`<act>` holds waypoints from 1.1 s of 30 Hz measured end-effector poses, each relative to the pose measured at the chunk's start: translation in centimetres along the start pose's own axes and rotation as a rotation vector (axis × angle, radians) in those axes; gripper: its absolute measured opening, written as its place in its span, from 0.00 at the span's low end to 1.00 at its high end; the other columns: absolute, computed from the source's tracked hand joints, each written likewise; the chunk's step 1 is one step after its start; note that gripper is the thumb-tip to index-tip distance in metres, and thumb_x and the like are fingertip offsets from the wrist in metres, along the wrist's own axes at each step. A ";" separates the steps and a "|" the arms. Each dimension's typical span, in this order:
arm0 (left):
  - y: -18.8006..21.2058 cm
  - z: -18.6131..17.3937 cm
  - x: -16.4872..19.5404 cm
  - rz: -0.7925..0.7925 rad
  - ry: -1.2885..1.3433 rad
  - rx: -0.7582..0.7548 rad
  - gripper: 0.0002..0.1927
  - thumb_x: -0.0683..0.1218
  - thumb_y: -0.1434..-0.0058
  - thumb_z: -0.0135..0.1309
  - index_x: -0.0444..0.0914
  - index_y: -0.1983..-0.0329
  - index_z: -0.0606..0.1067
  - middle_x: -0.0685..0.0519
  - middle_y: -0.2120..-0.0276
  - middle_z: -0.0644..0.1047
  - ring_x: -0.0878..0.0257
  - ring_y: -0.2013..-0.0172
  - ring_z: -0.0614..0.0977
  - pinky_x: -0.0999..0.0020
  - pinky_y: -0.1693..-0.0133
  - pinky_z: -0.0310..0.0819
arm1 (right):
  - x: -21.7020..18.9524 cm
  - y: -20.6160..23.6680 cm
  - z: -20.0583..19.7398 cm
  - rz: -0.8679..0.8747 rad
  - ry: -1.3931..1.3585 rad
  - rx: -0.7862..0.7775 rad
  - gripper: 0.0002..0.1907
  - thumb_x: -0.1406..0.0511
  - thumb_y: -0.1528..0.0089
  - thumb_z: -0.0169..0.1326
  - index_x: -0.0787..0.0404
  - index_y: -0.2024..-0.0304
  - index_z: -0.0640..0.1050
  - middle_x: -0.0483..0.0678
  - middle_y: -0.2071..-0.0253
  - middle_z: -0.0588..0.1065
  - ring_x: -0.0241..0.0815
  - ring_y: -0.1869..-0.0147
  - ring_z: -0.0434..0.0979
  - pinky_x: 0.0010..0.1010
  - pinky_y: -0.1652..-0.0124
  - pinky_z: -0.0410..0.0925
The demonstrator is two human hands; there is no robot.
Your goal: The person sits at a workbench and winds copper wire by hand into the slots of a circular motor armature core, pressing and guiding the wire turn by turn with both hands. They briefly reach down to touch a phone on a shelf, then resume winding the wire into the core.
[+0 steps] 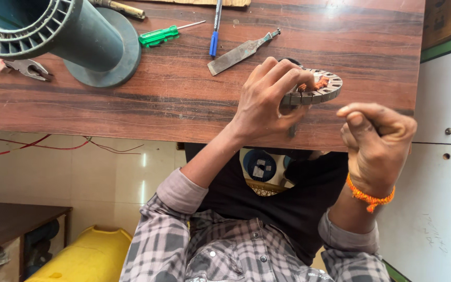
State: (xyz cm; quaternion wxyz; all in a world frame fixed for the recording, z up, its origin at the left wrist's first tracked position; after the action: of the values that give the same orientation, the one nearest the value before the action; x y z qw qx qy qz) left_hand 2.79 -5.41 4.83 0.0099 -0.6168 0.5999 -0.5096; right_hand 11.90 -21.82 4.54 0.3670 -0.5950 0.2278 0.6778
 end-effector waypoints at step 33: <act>-2.5 5.5 -7.9 -0.482 0.879 -0.461 0.10 0.47 0.35 0.61 0.37 0.56 0.80 0.60 0.69 0.78 0.74 0.68 0.77 0.76 0.65 0.71 | -2.8 -8.4 5.2 -0.449 0.998 -0.290 0.05 0.66 0.29 0.65 0.62 0.55 0.84 0.43 0.74 0.76 0.27 0.77 0.67 0.22 0.76 0.55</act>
State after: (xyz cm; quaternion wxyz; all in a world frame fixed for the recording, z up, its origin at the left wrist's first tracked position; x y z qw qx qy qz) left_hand 9.97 -2.04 -1.15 -0.4938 -0.4519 0.4854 -0.5624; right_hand 15.09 -13.29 9.36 0.2644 -0.9215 0.1459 0.2440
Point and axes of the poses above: each hand's wrist, its own y-axis away from the middle knuckle, its own z-axis out of the palm, x = y × z, the point moved 10 cm from there along -y, towards the middle knuckle
